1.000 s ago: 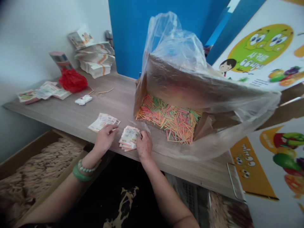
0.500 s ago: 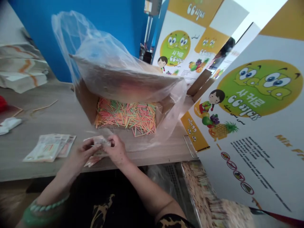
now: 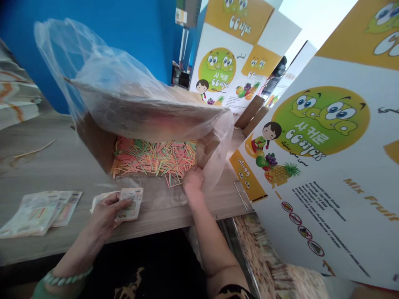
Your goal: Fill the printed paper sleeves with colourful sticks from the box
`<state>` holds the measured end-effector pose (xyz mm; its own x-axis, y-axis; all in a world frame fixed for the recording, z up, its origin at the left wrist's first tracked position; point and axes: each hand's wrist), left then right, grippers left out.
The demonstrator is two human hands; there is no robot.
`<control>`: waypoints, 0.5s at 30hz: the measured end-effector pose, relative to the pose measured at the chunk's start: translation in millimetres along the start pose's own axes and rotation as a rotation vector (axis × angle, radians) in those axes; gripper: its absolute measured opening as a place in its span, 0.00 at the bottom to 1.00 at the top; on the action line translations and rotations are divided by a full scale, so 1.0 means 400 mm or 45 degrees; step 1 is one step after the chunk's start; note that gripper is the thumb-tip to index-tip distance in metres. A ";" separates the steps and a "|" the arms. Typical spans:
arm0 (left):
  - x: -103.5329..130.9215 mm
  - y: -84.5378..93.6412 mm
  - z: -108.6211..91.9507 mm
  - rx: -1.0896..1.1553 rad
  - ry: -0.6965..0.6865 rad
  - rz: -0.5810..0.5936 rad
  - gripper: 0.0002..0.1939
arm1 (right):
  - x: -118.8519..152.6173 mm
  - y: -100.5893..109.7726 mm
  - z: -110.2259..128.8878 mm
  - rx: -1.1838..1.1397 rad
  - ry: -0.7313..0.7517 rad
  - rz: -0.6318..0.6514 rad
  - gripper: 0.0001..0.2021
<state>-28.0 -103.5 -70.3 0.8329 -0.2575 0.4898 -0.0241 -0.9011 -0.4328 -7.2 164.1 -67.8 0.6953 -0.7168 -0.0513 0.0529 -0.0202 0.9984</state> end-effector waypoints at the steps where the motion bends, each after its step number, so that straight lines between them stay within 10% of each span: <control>1: 0.001 0.002 0.003 -0.008 -0.004 0.012 0.18 | -0.020 -0.006 -0.003 0.052 -0.029 0.016 0.19; 15: 0.035 0.008 0.014 -0.128 0.151 0.277 0.19 | -0.079 -0.070 0.040 0.119 -0.015 0.037 0.17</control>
<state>-13.6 -108.0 -69.0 0.7317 -0.4829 0.4810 -0.2555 -0.8486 -0.4632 -42.0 176.1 -93.8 0.6869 -0.7264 -0.0225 -0.0346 -0.0635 0.9974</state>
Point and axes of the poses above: each hand's wrist, its own x-axis away from the middle knuckle, its own y-axis out of the back of the hand, z = x × y, and after that the axes turned 10 degrees about x, right-handed
